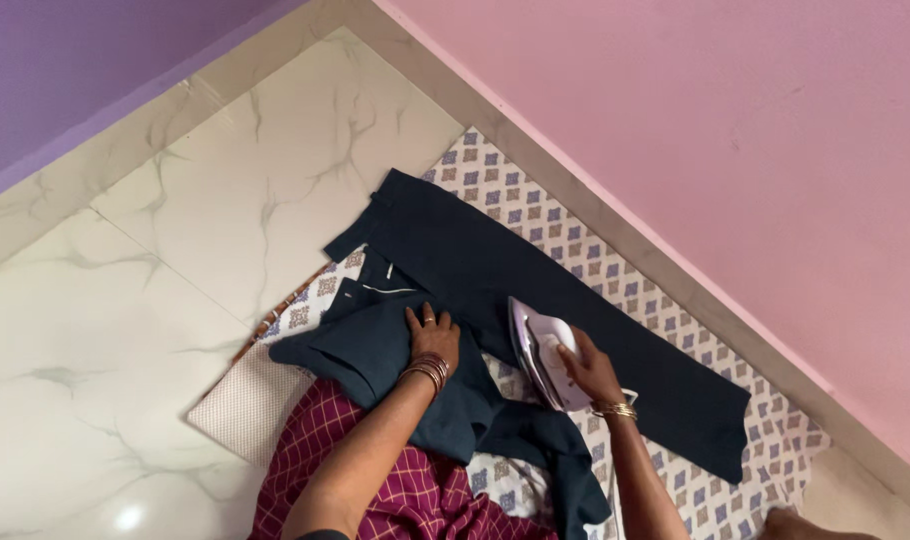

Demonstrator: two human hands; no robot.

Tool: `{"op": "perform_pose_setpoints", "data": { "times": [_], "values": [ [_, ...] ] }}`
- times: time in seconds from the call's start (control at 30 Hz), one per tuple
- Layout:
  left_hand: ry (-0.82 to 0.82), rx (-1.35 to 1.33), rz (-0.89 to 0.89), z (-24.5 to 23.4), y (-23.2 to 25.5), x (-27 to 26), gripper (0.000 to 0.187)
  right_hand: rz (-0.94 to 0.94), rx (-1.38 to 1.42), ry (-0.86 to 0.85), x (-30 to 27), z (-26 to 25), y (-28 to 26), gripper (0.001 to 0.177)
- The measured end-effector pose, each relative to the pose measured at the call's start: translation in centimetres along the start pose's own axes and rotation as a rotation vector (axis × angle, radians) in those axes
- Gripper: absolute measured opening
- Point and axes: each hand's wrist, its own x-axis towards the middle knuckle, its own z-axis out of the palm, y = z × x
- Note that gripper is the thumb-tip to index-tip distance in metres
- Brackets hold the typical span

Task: The person irons a pair of black trousers laid out on a patterned mat on the floor. They use a white electric iron to smooth the fabric, folding the trousers in half and pressing the seams before setting the iron aside.

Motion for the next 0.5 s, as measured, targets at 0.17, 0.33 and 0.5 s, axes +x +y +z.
{"op": "perform_pose_setpoints", "data": {
  "times": [0.17, 0.33, 0.5],
  "values": [
    [0.209, -0.262, -0.147, -1.0, -0.7, 1.5, 0.031, -0.139, -0.358, -0.071, 5.6, 4.1, -4.2, 0.058],
    [0.186, -0.385, -0.271, -1.8, -0.6, 3.6, 0.032, -0.262, -0.512, -0.102, 4.6, 2.7, -3.3, 0.066],
    [0.073, -0.355, -0.288, -1.6, -0.4, 4.4, 0.030, -0.360, -0.641, 0.012, 4.4, 3.1, -2.4, 0.066]
  ]
}}
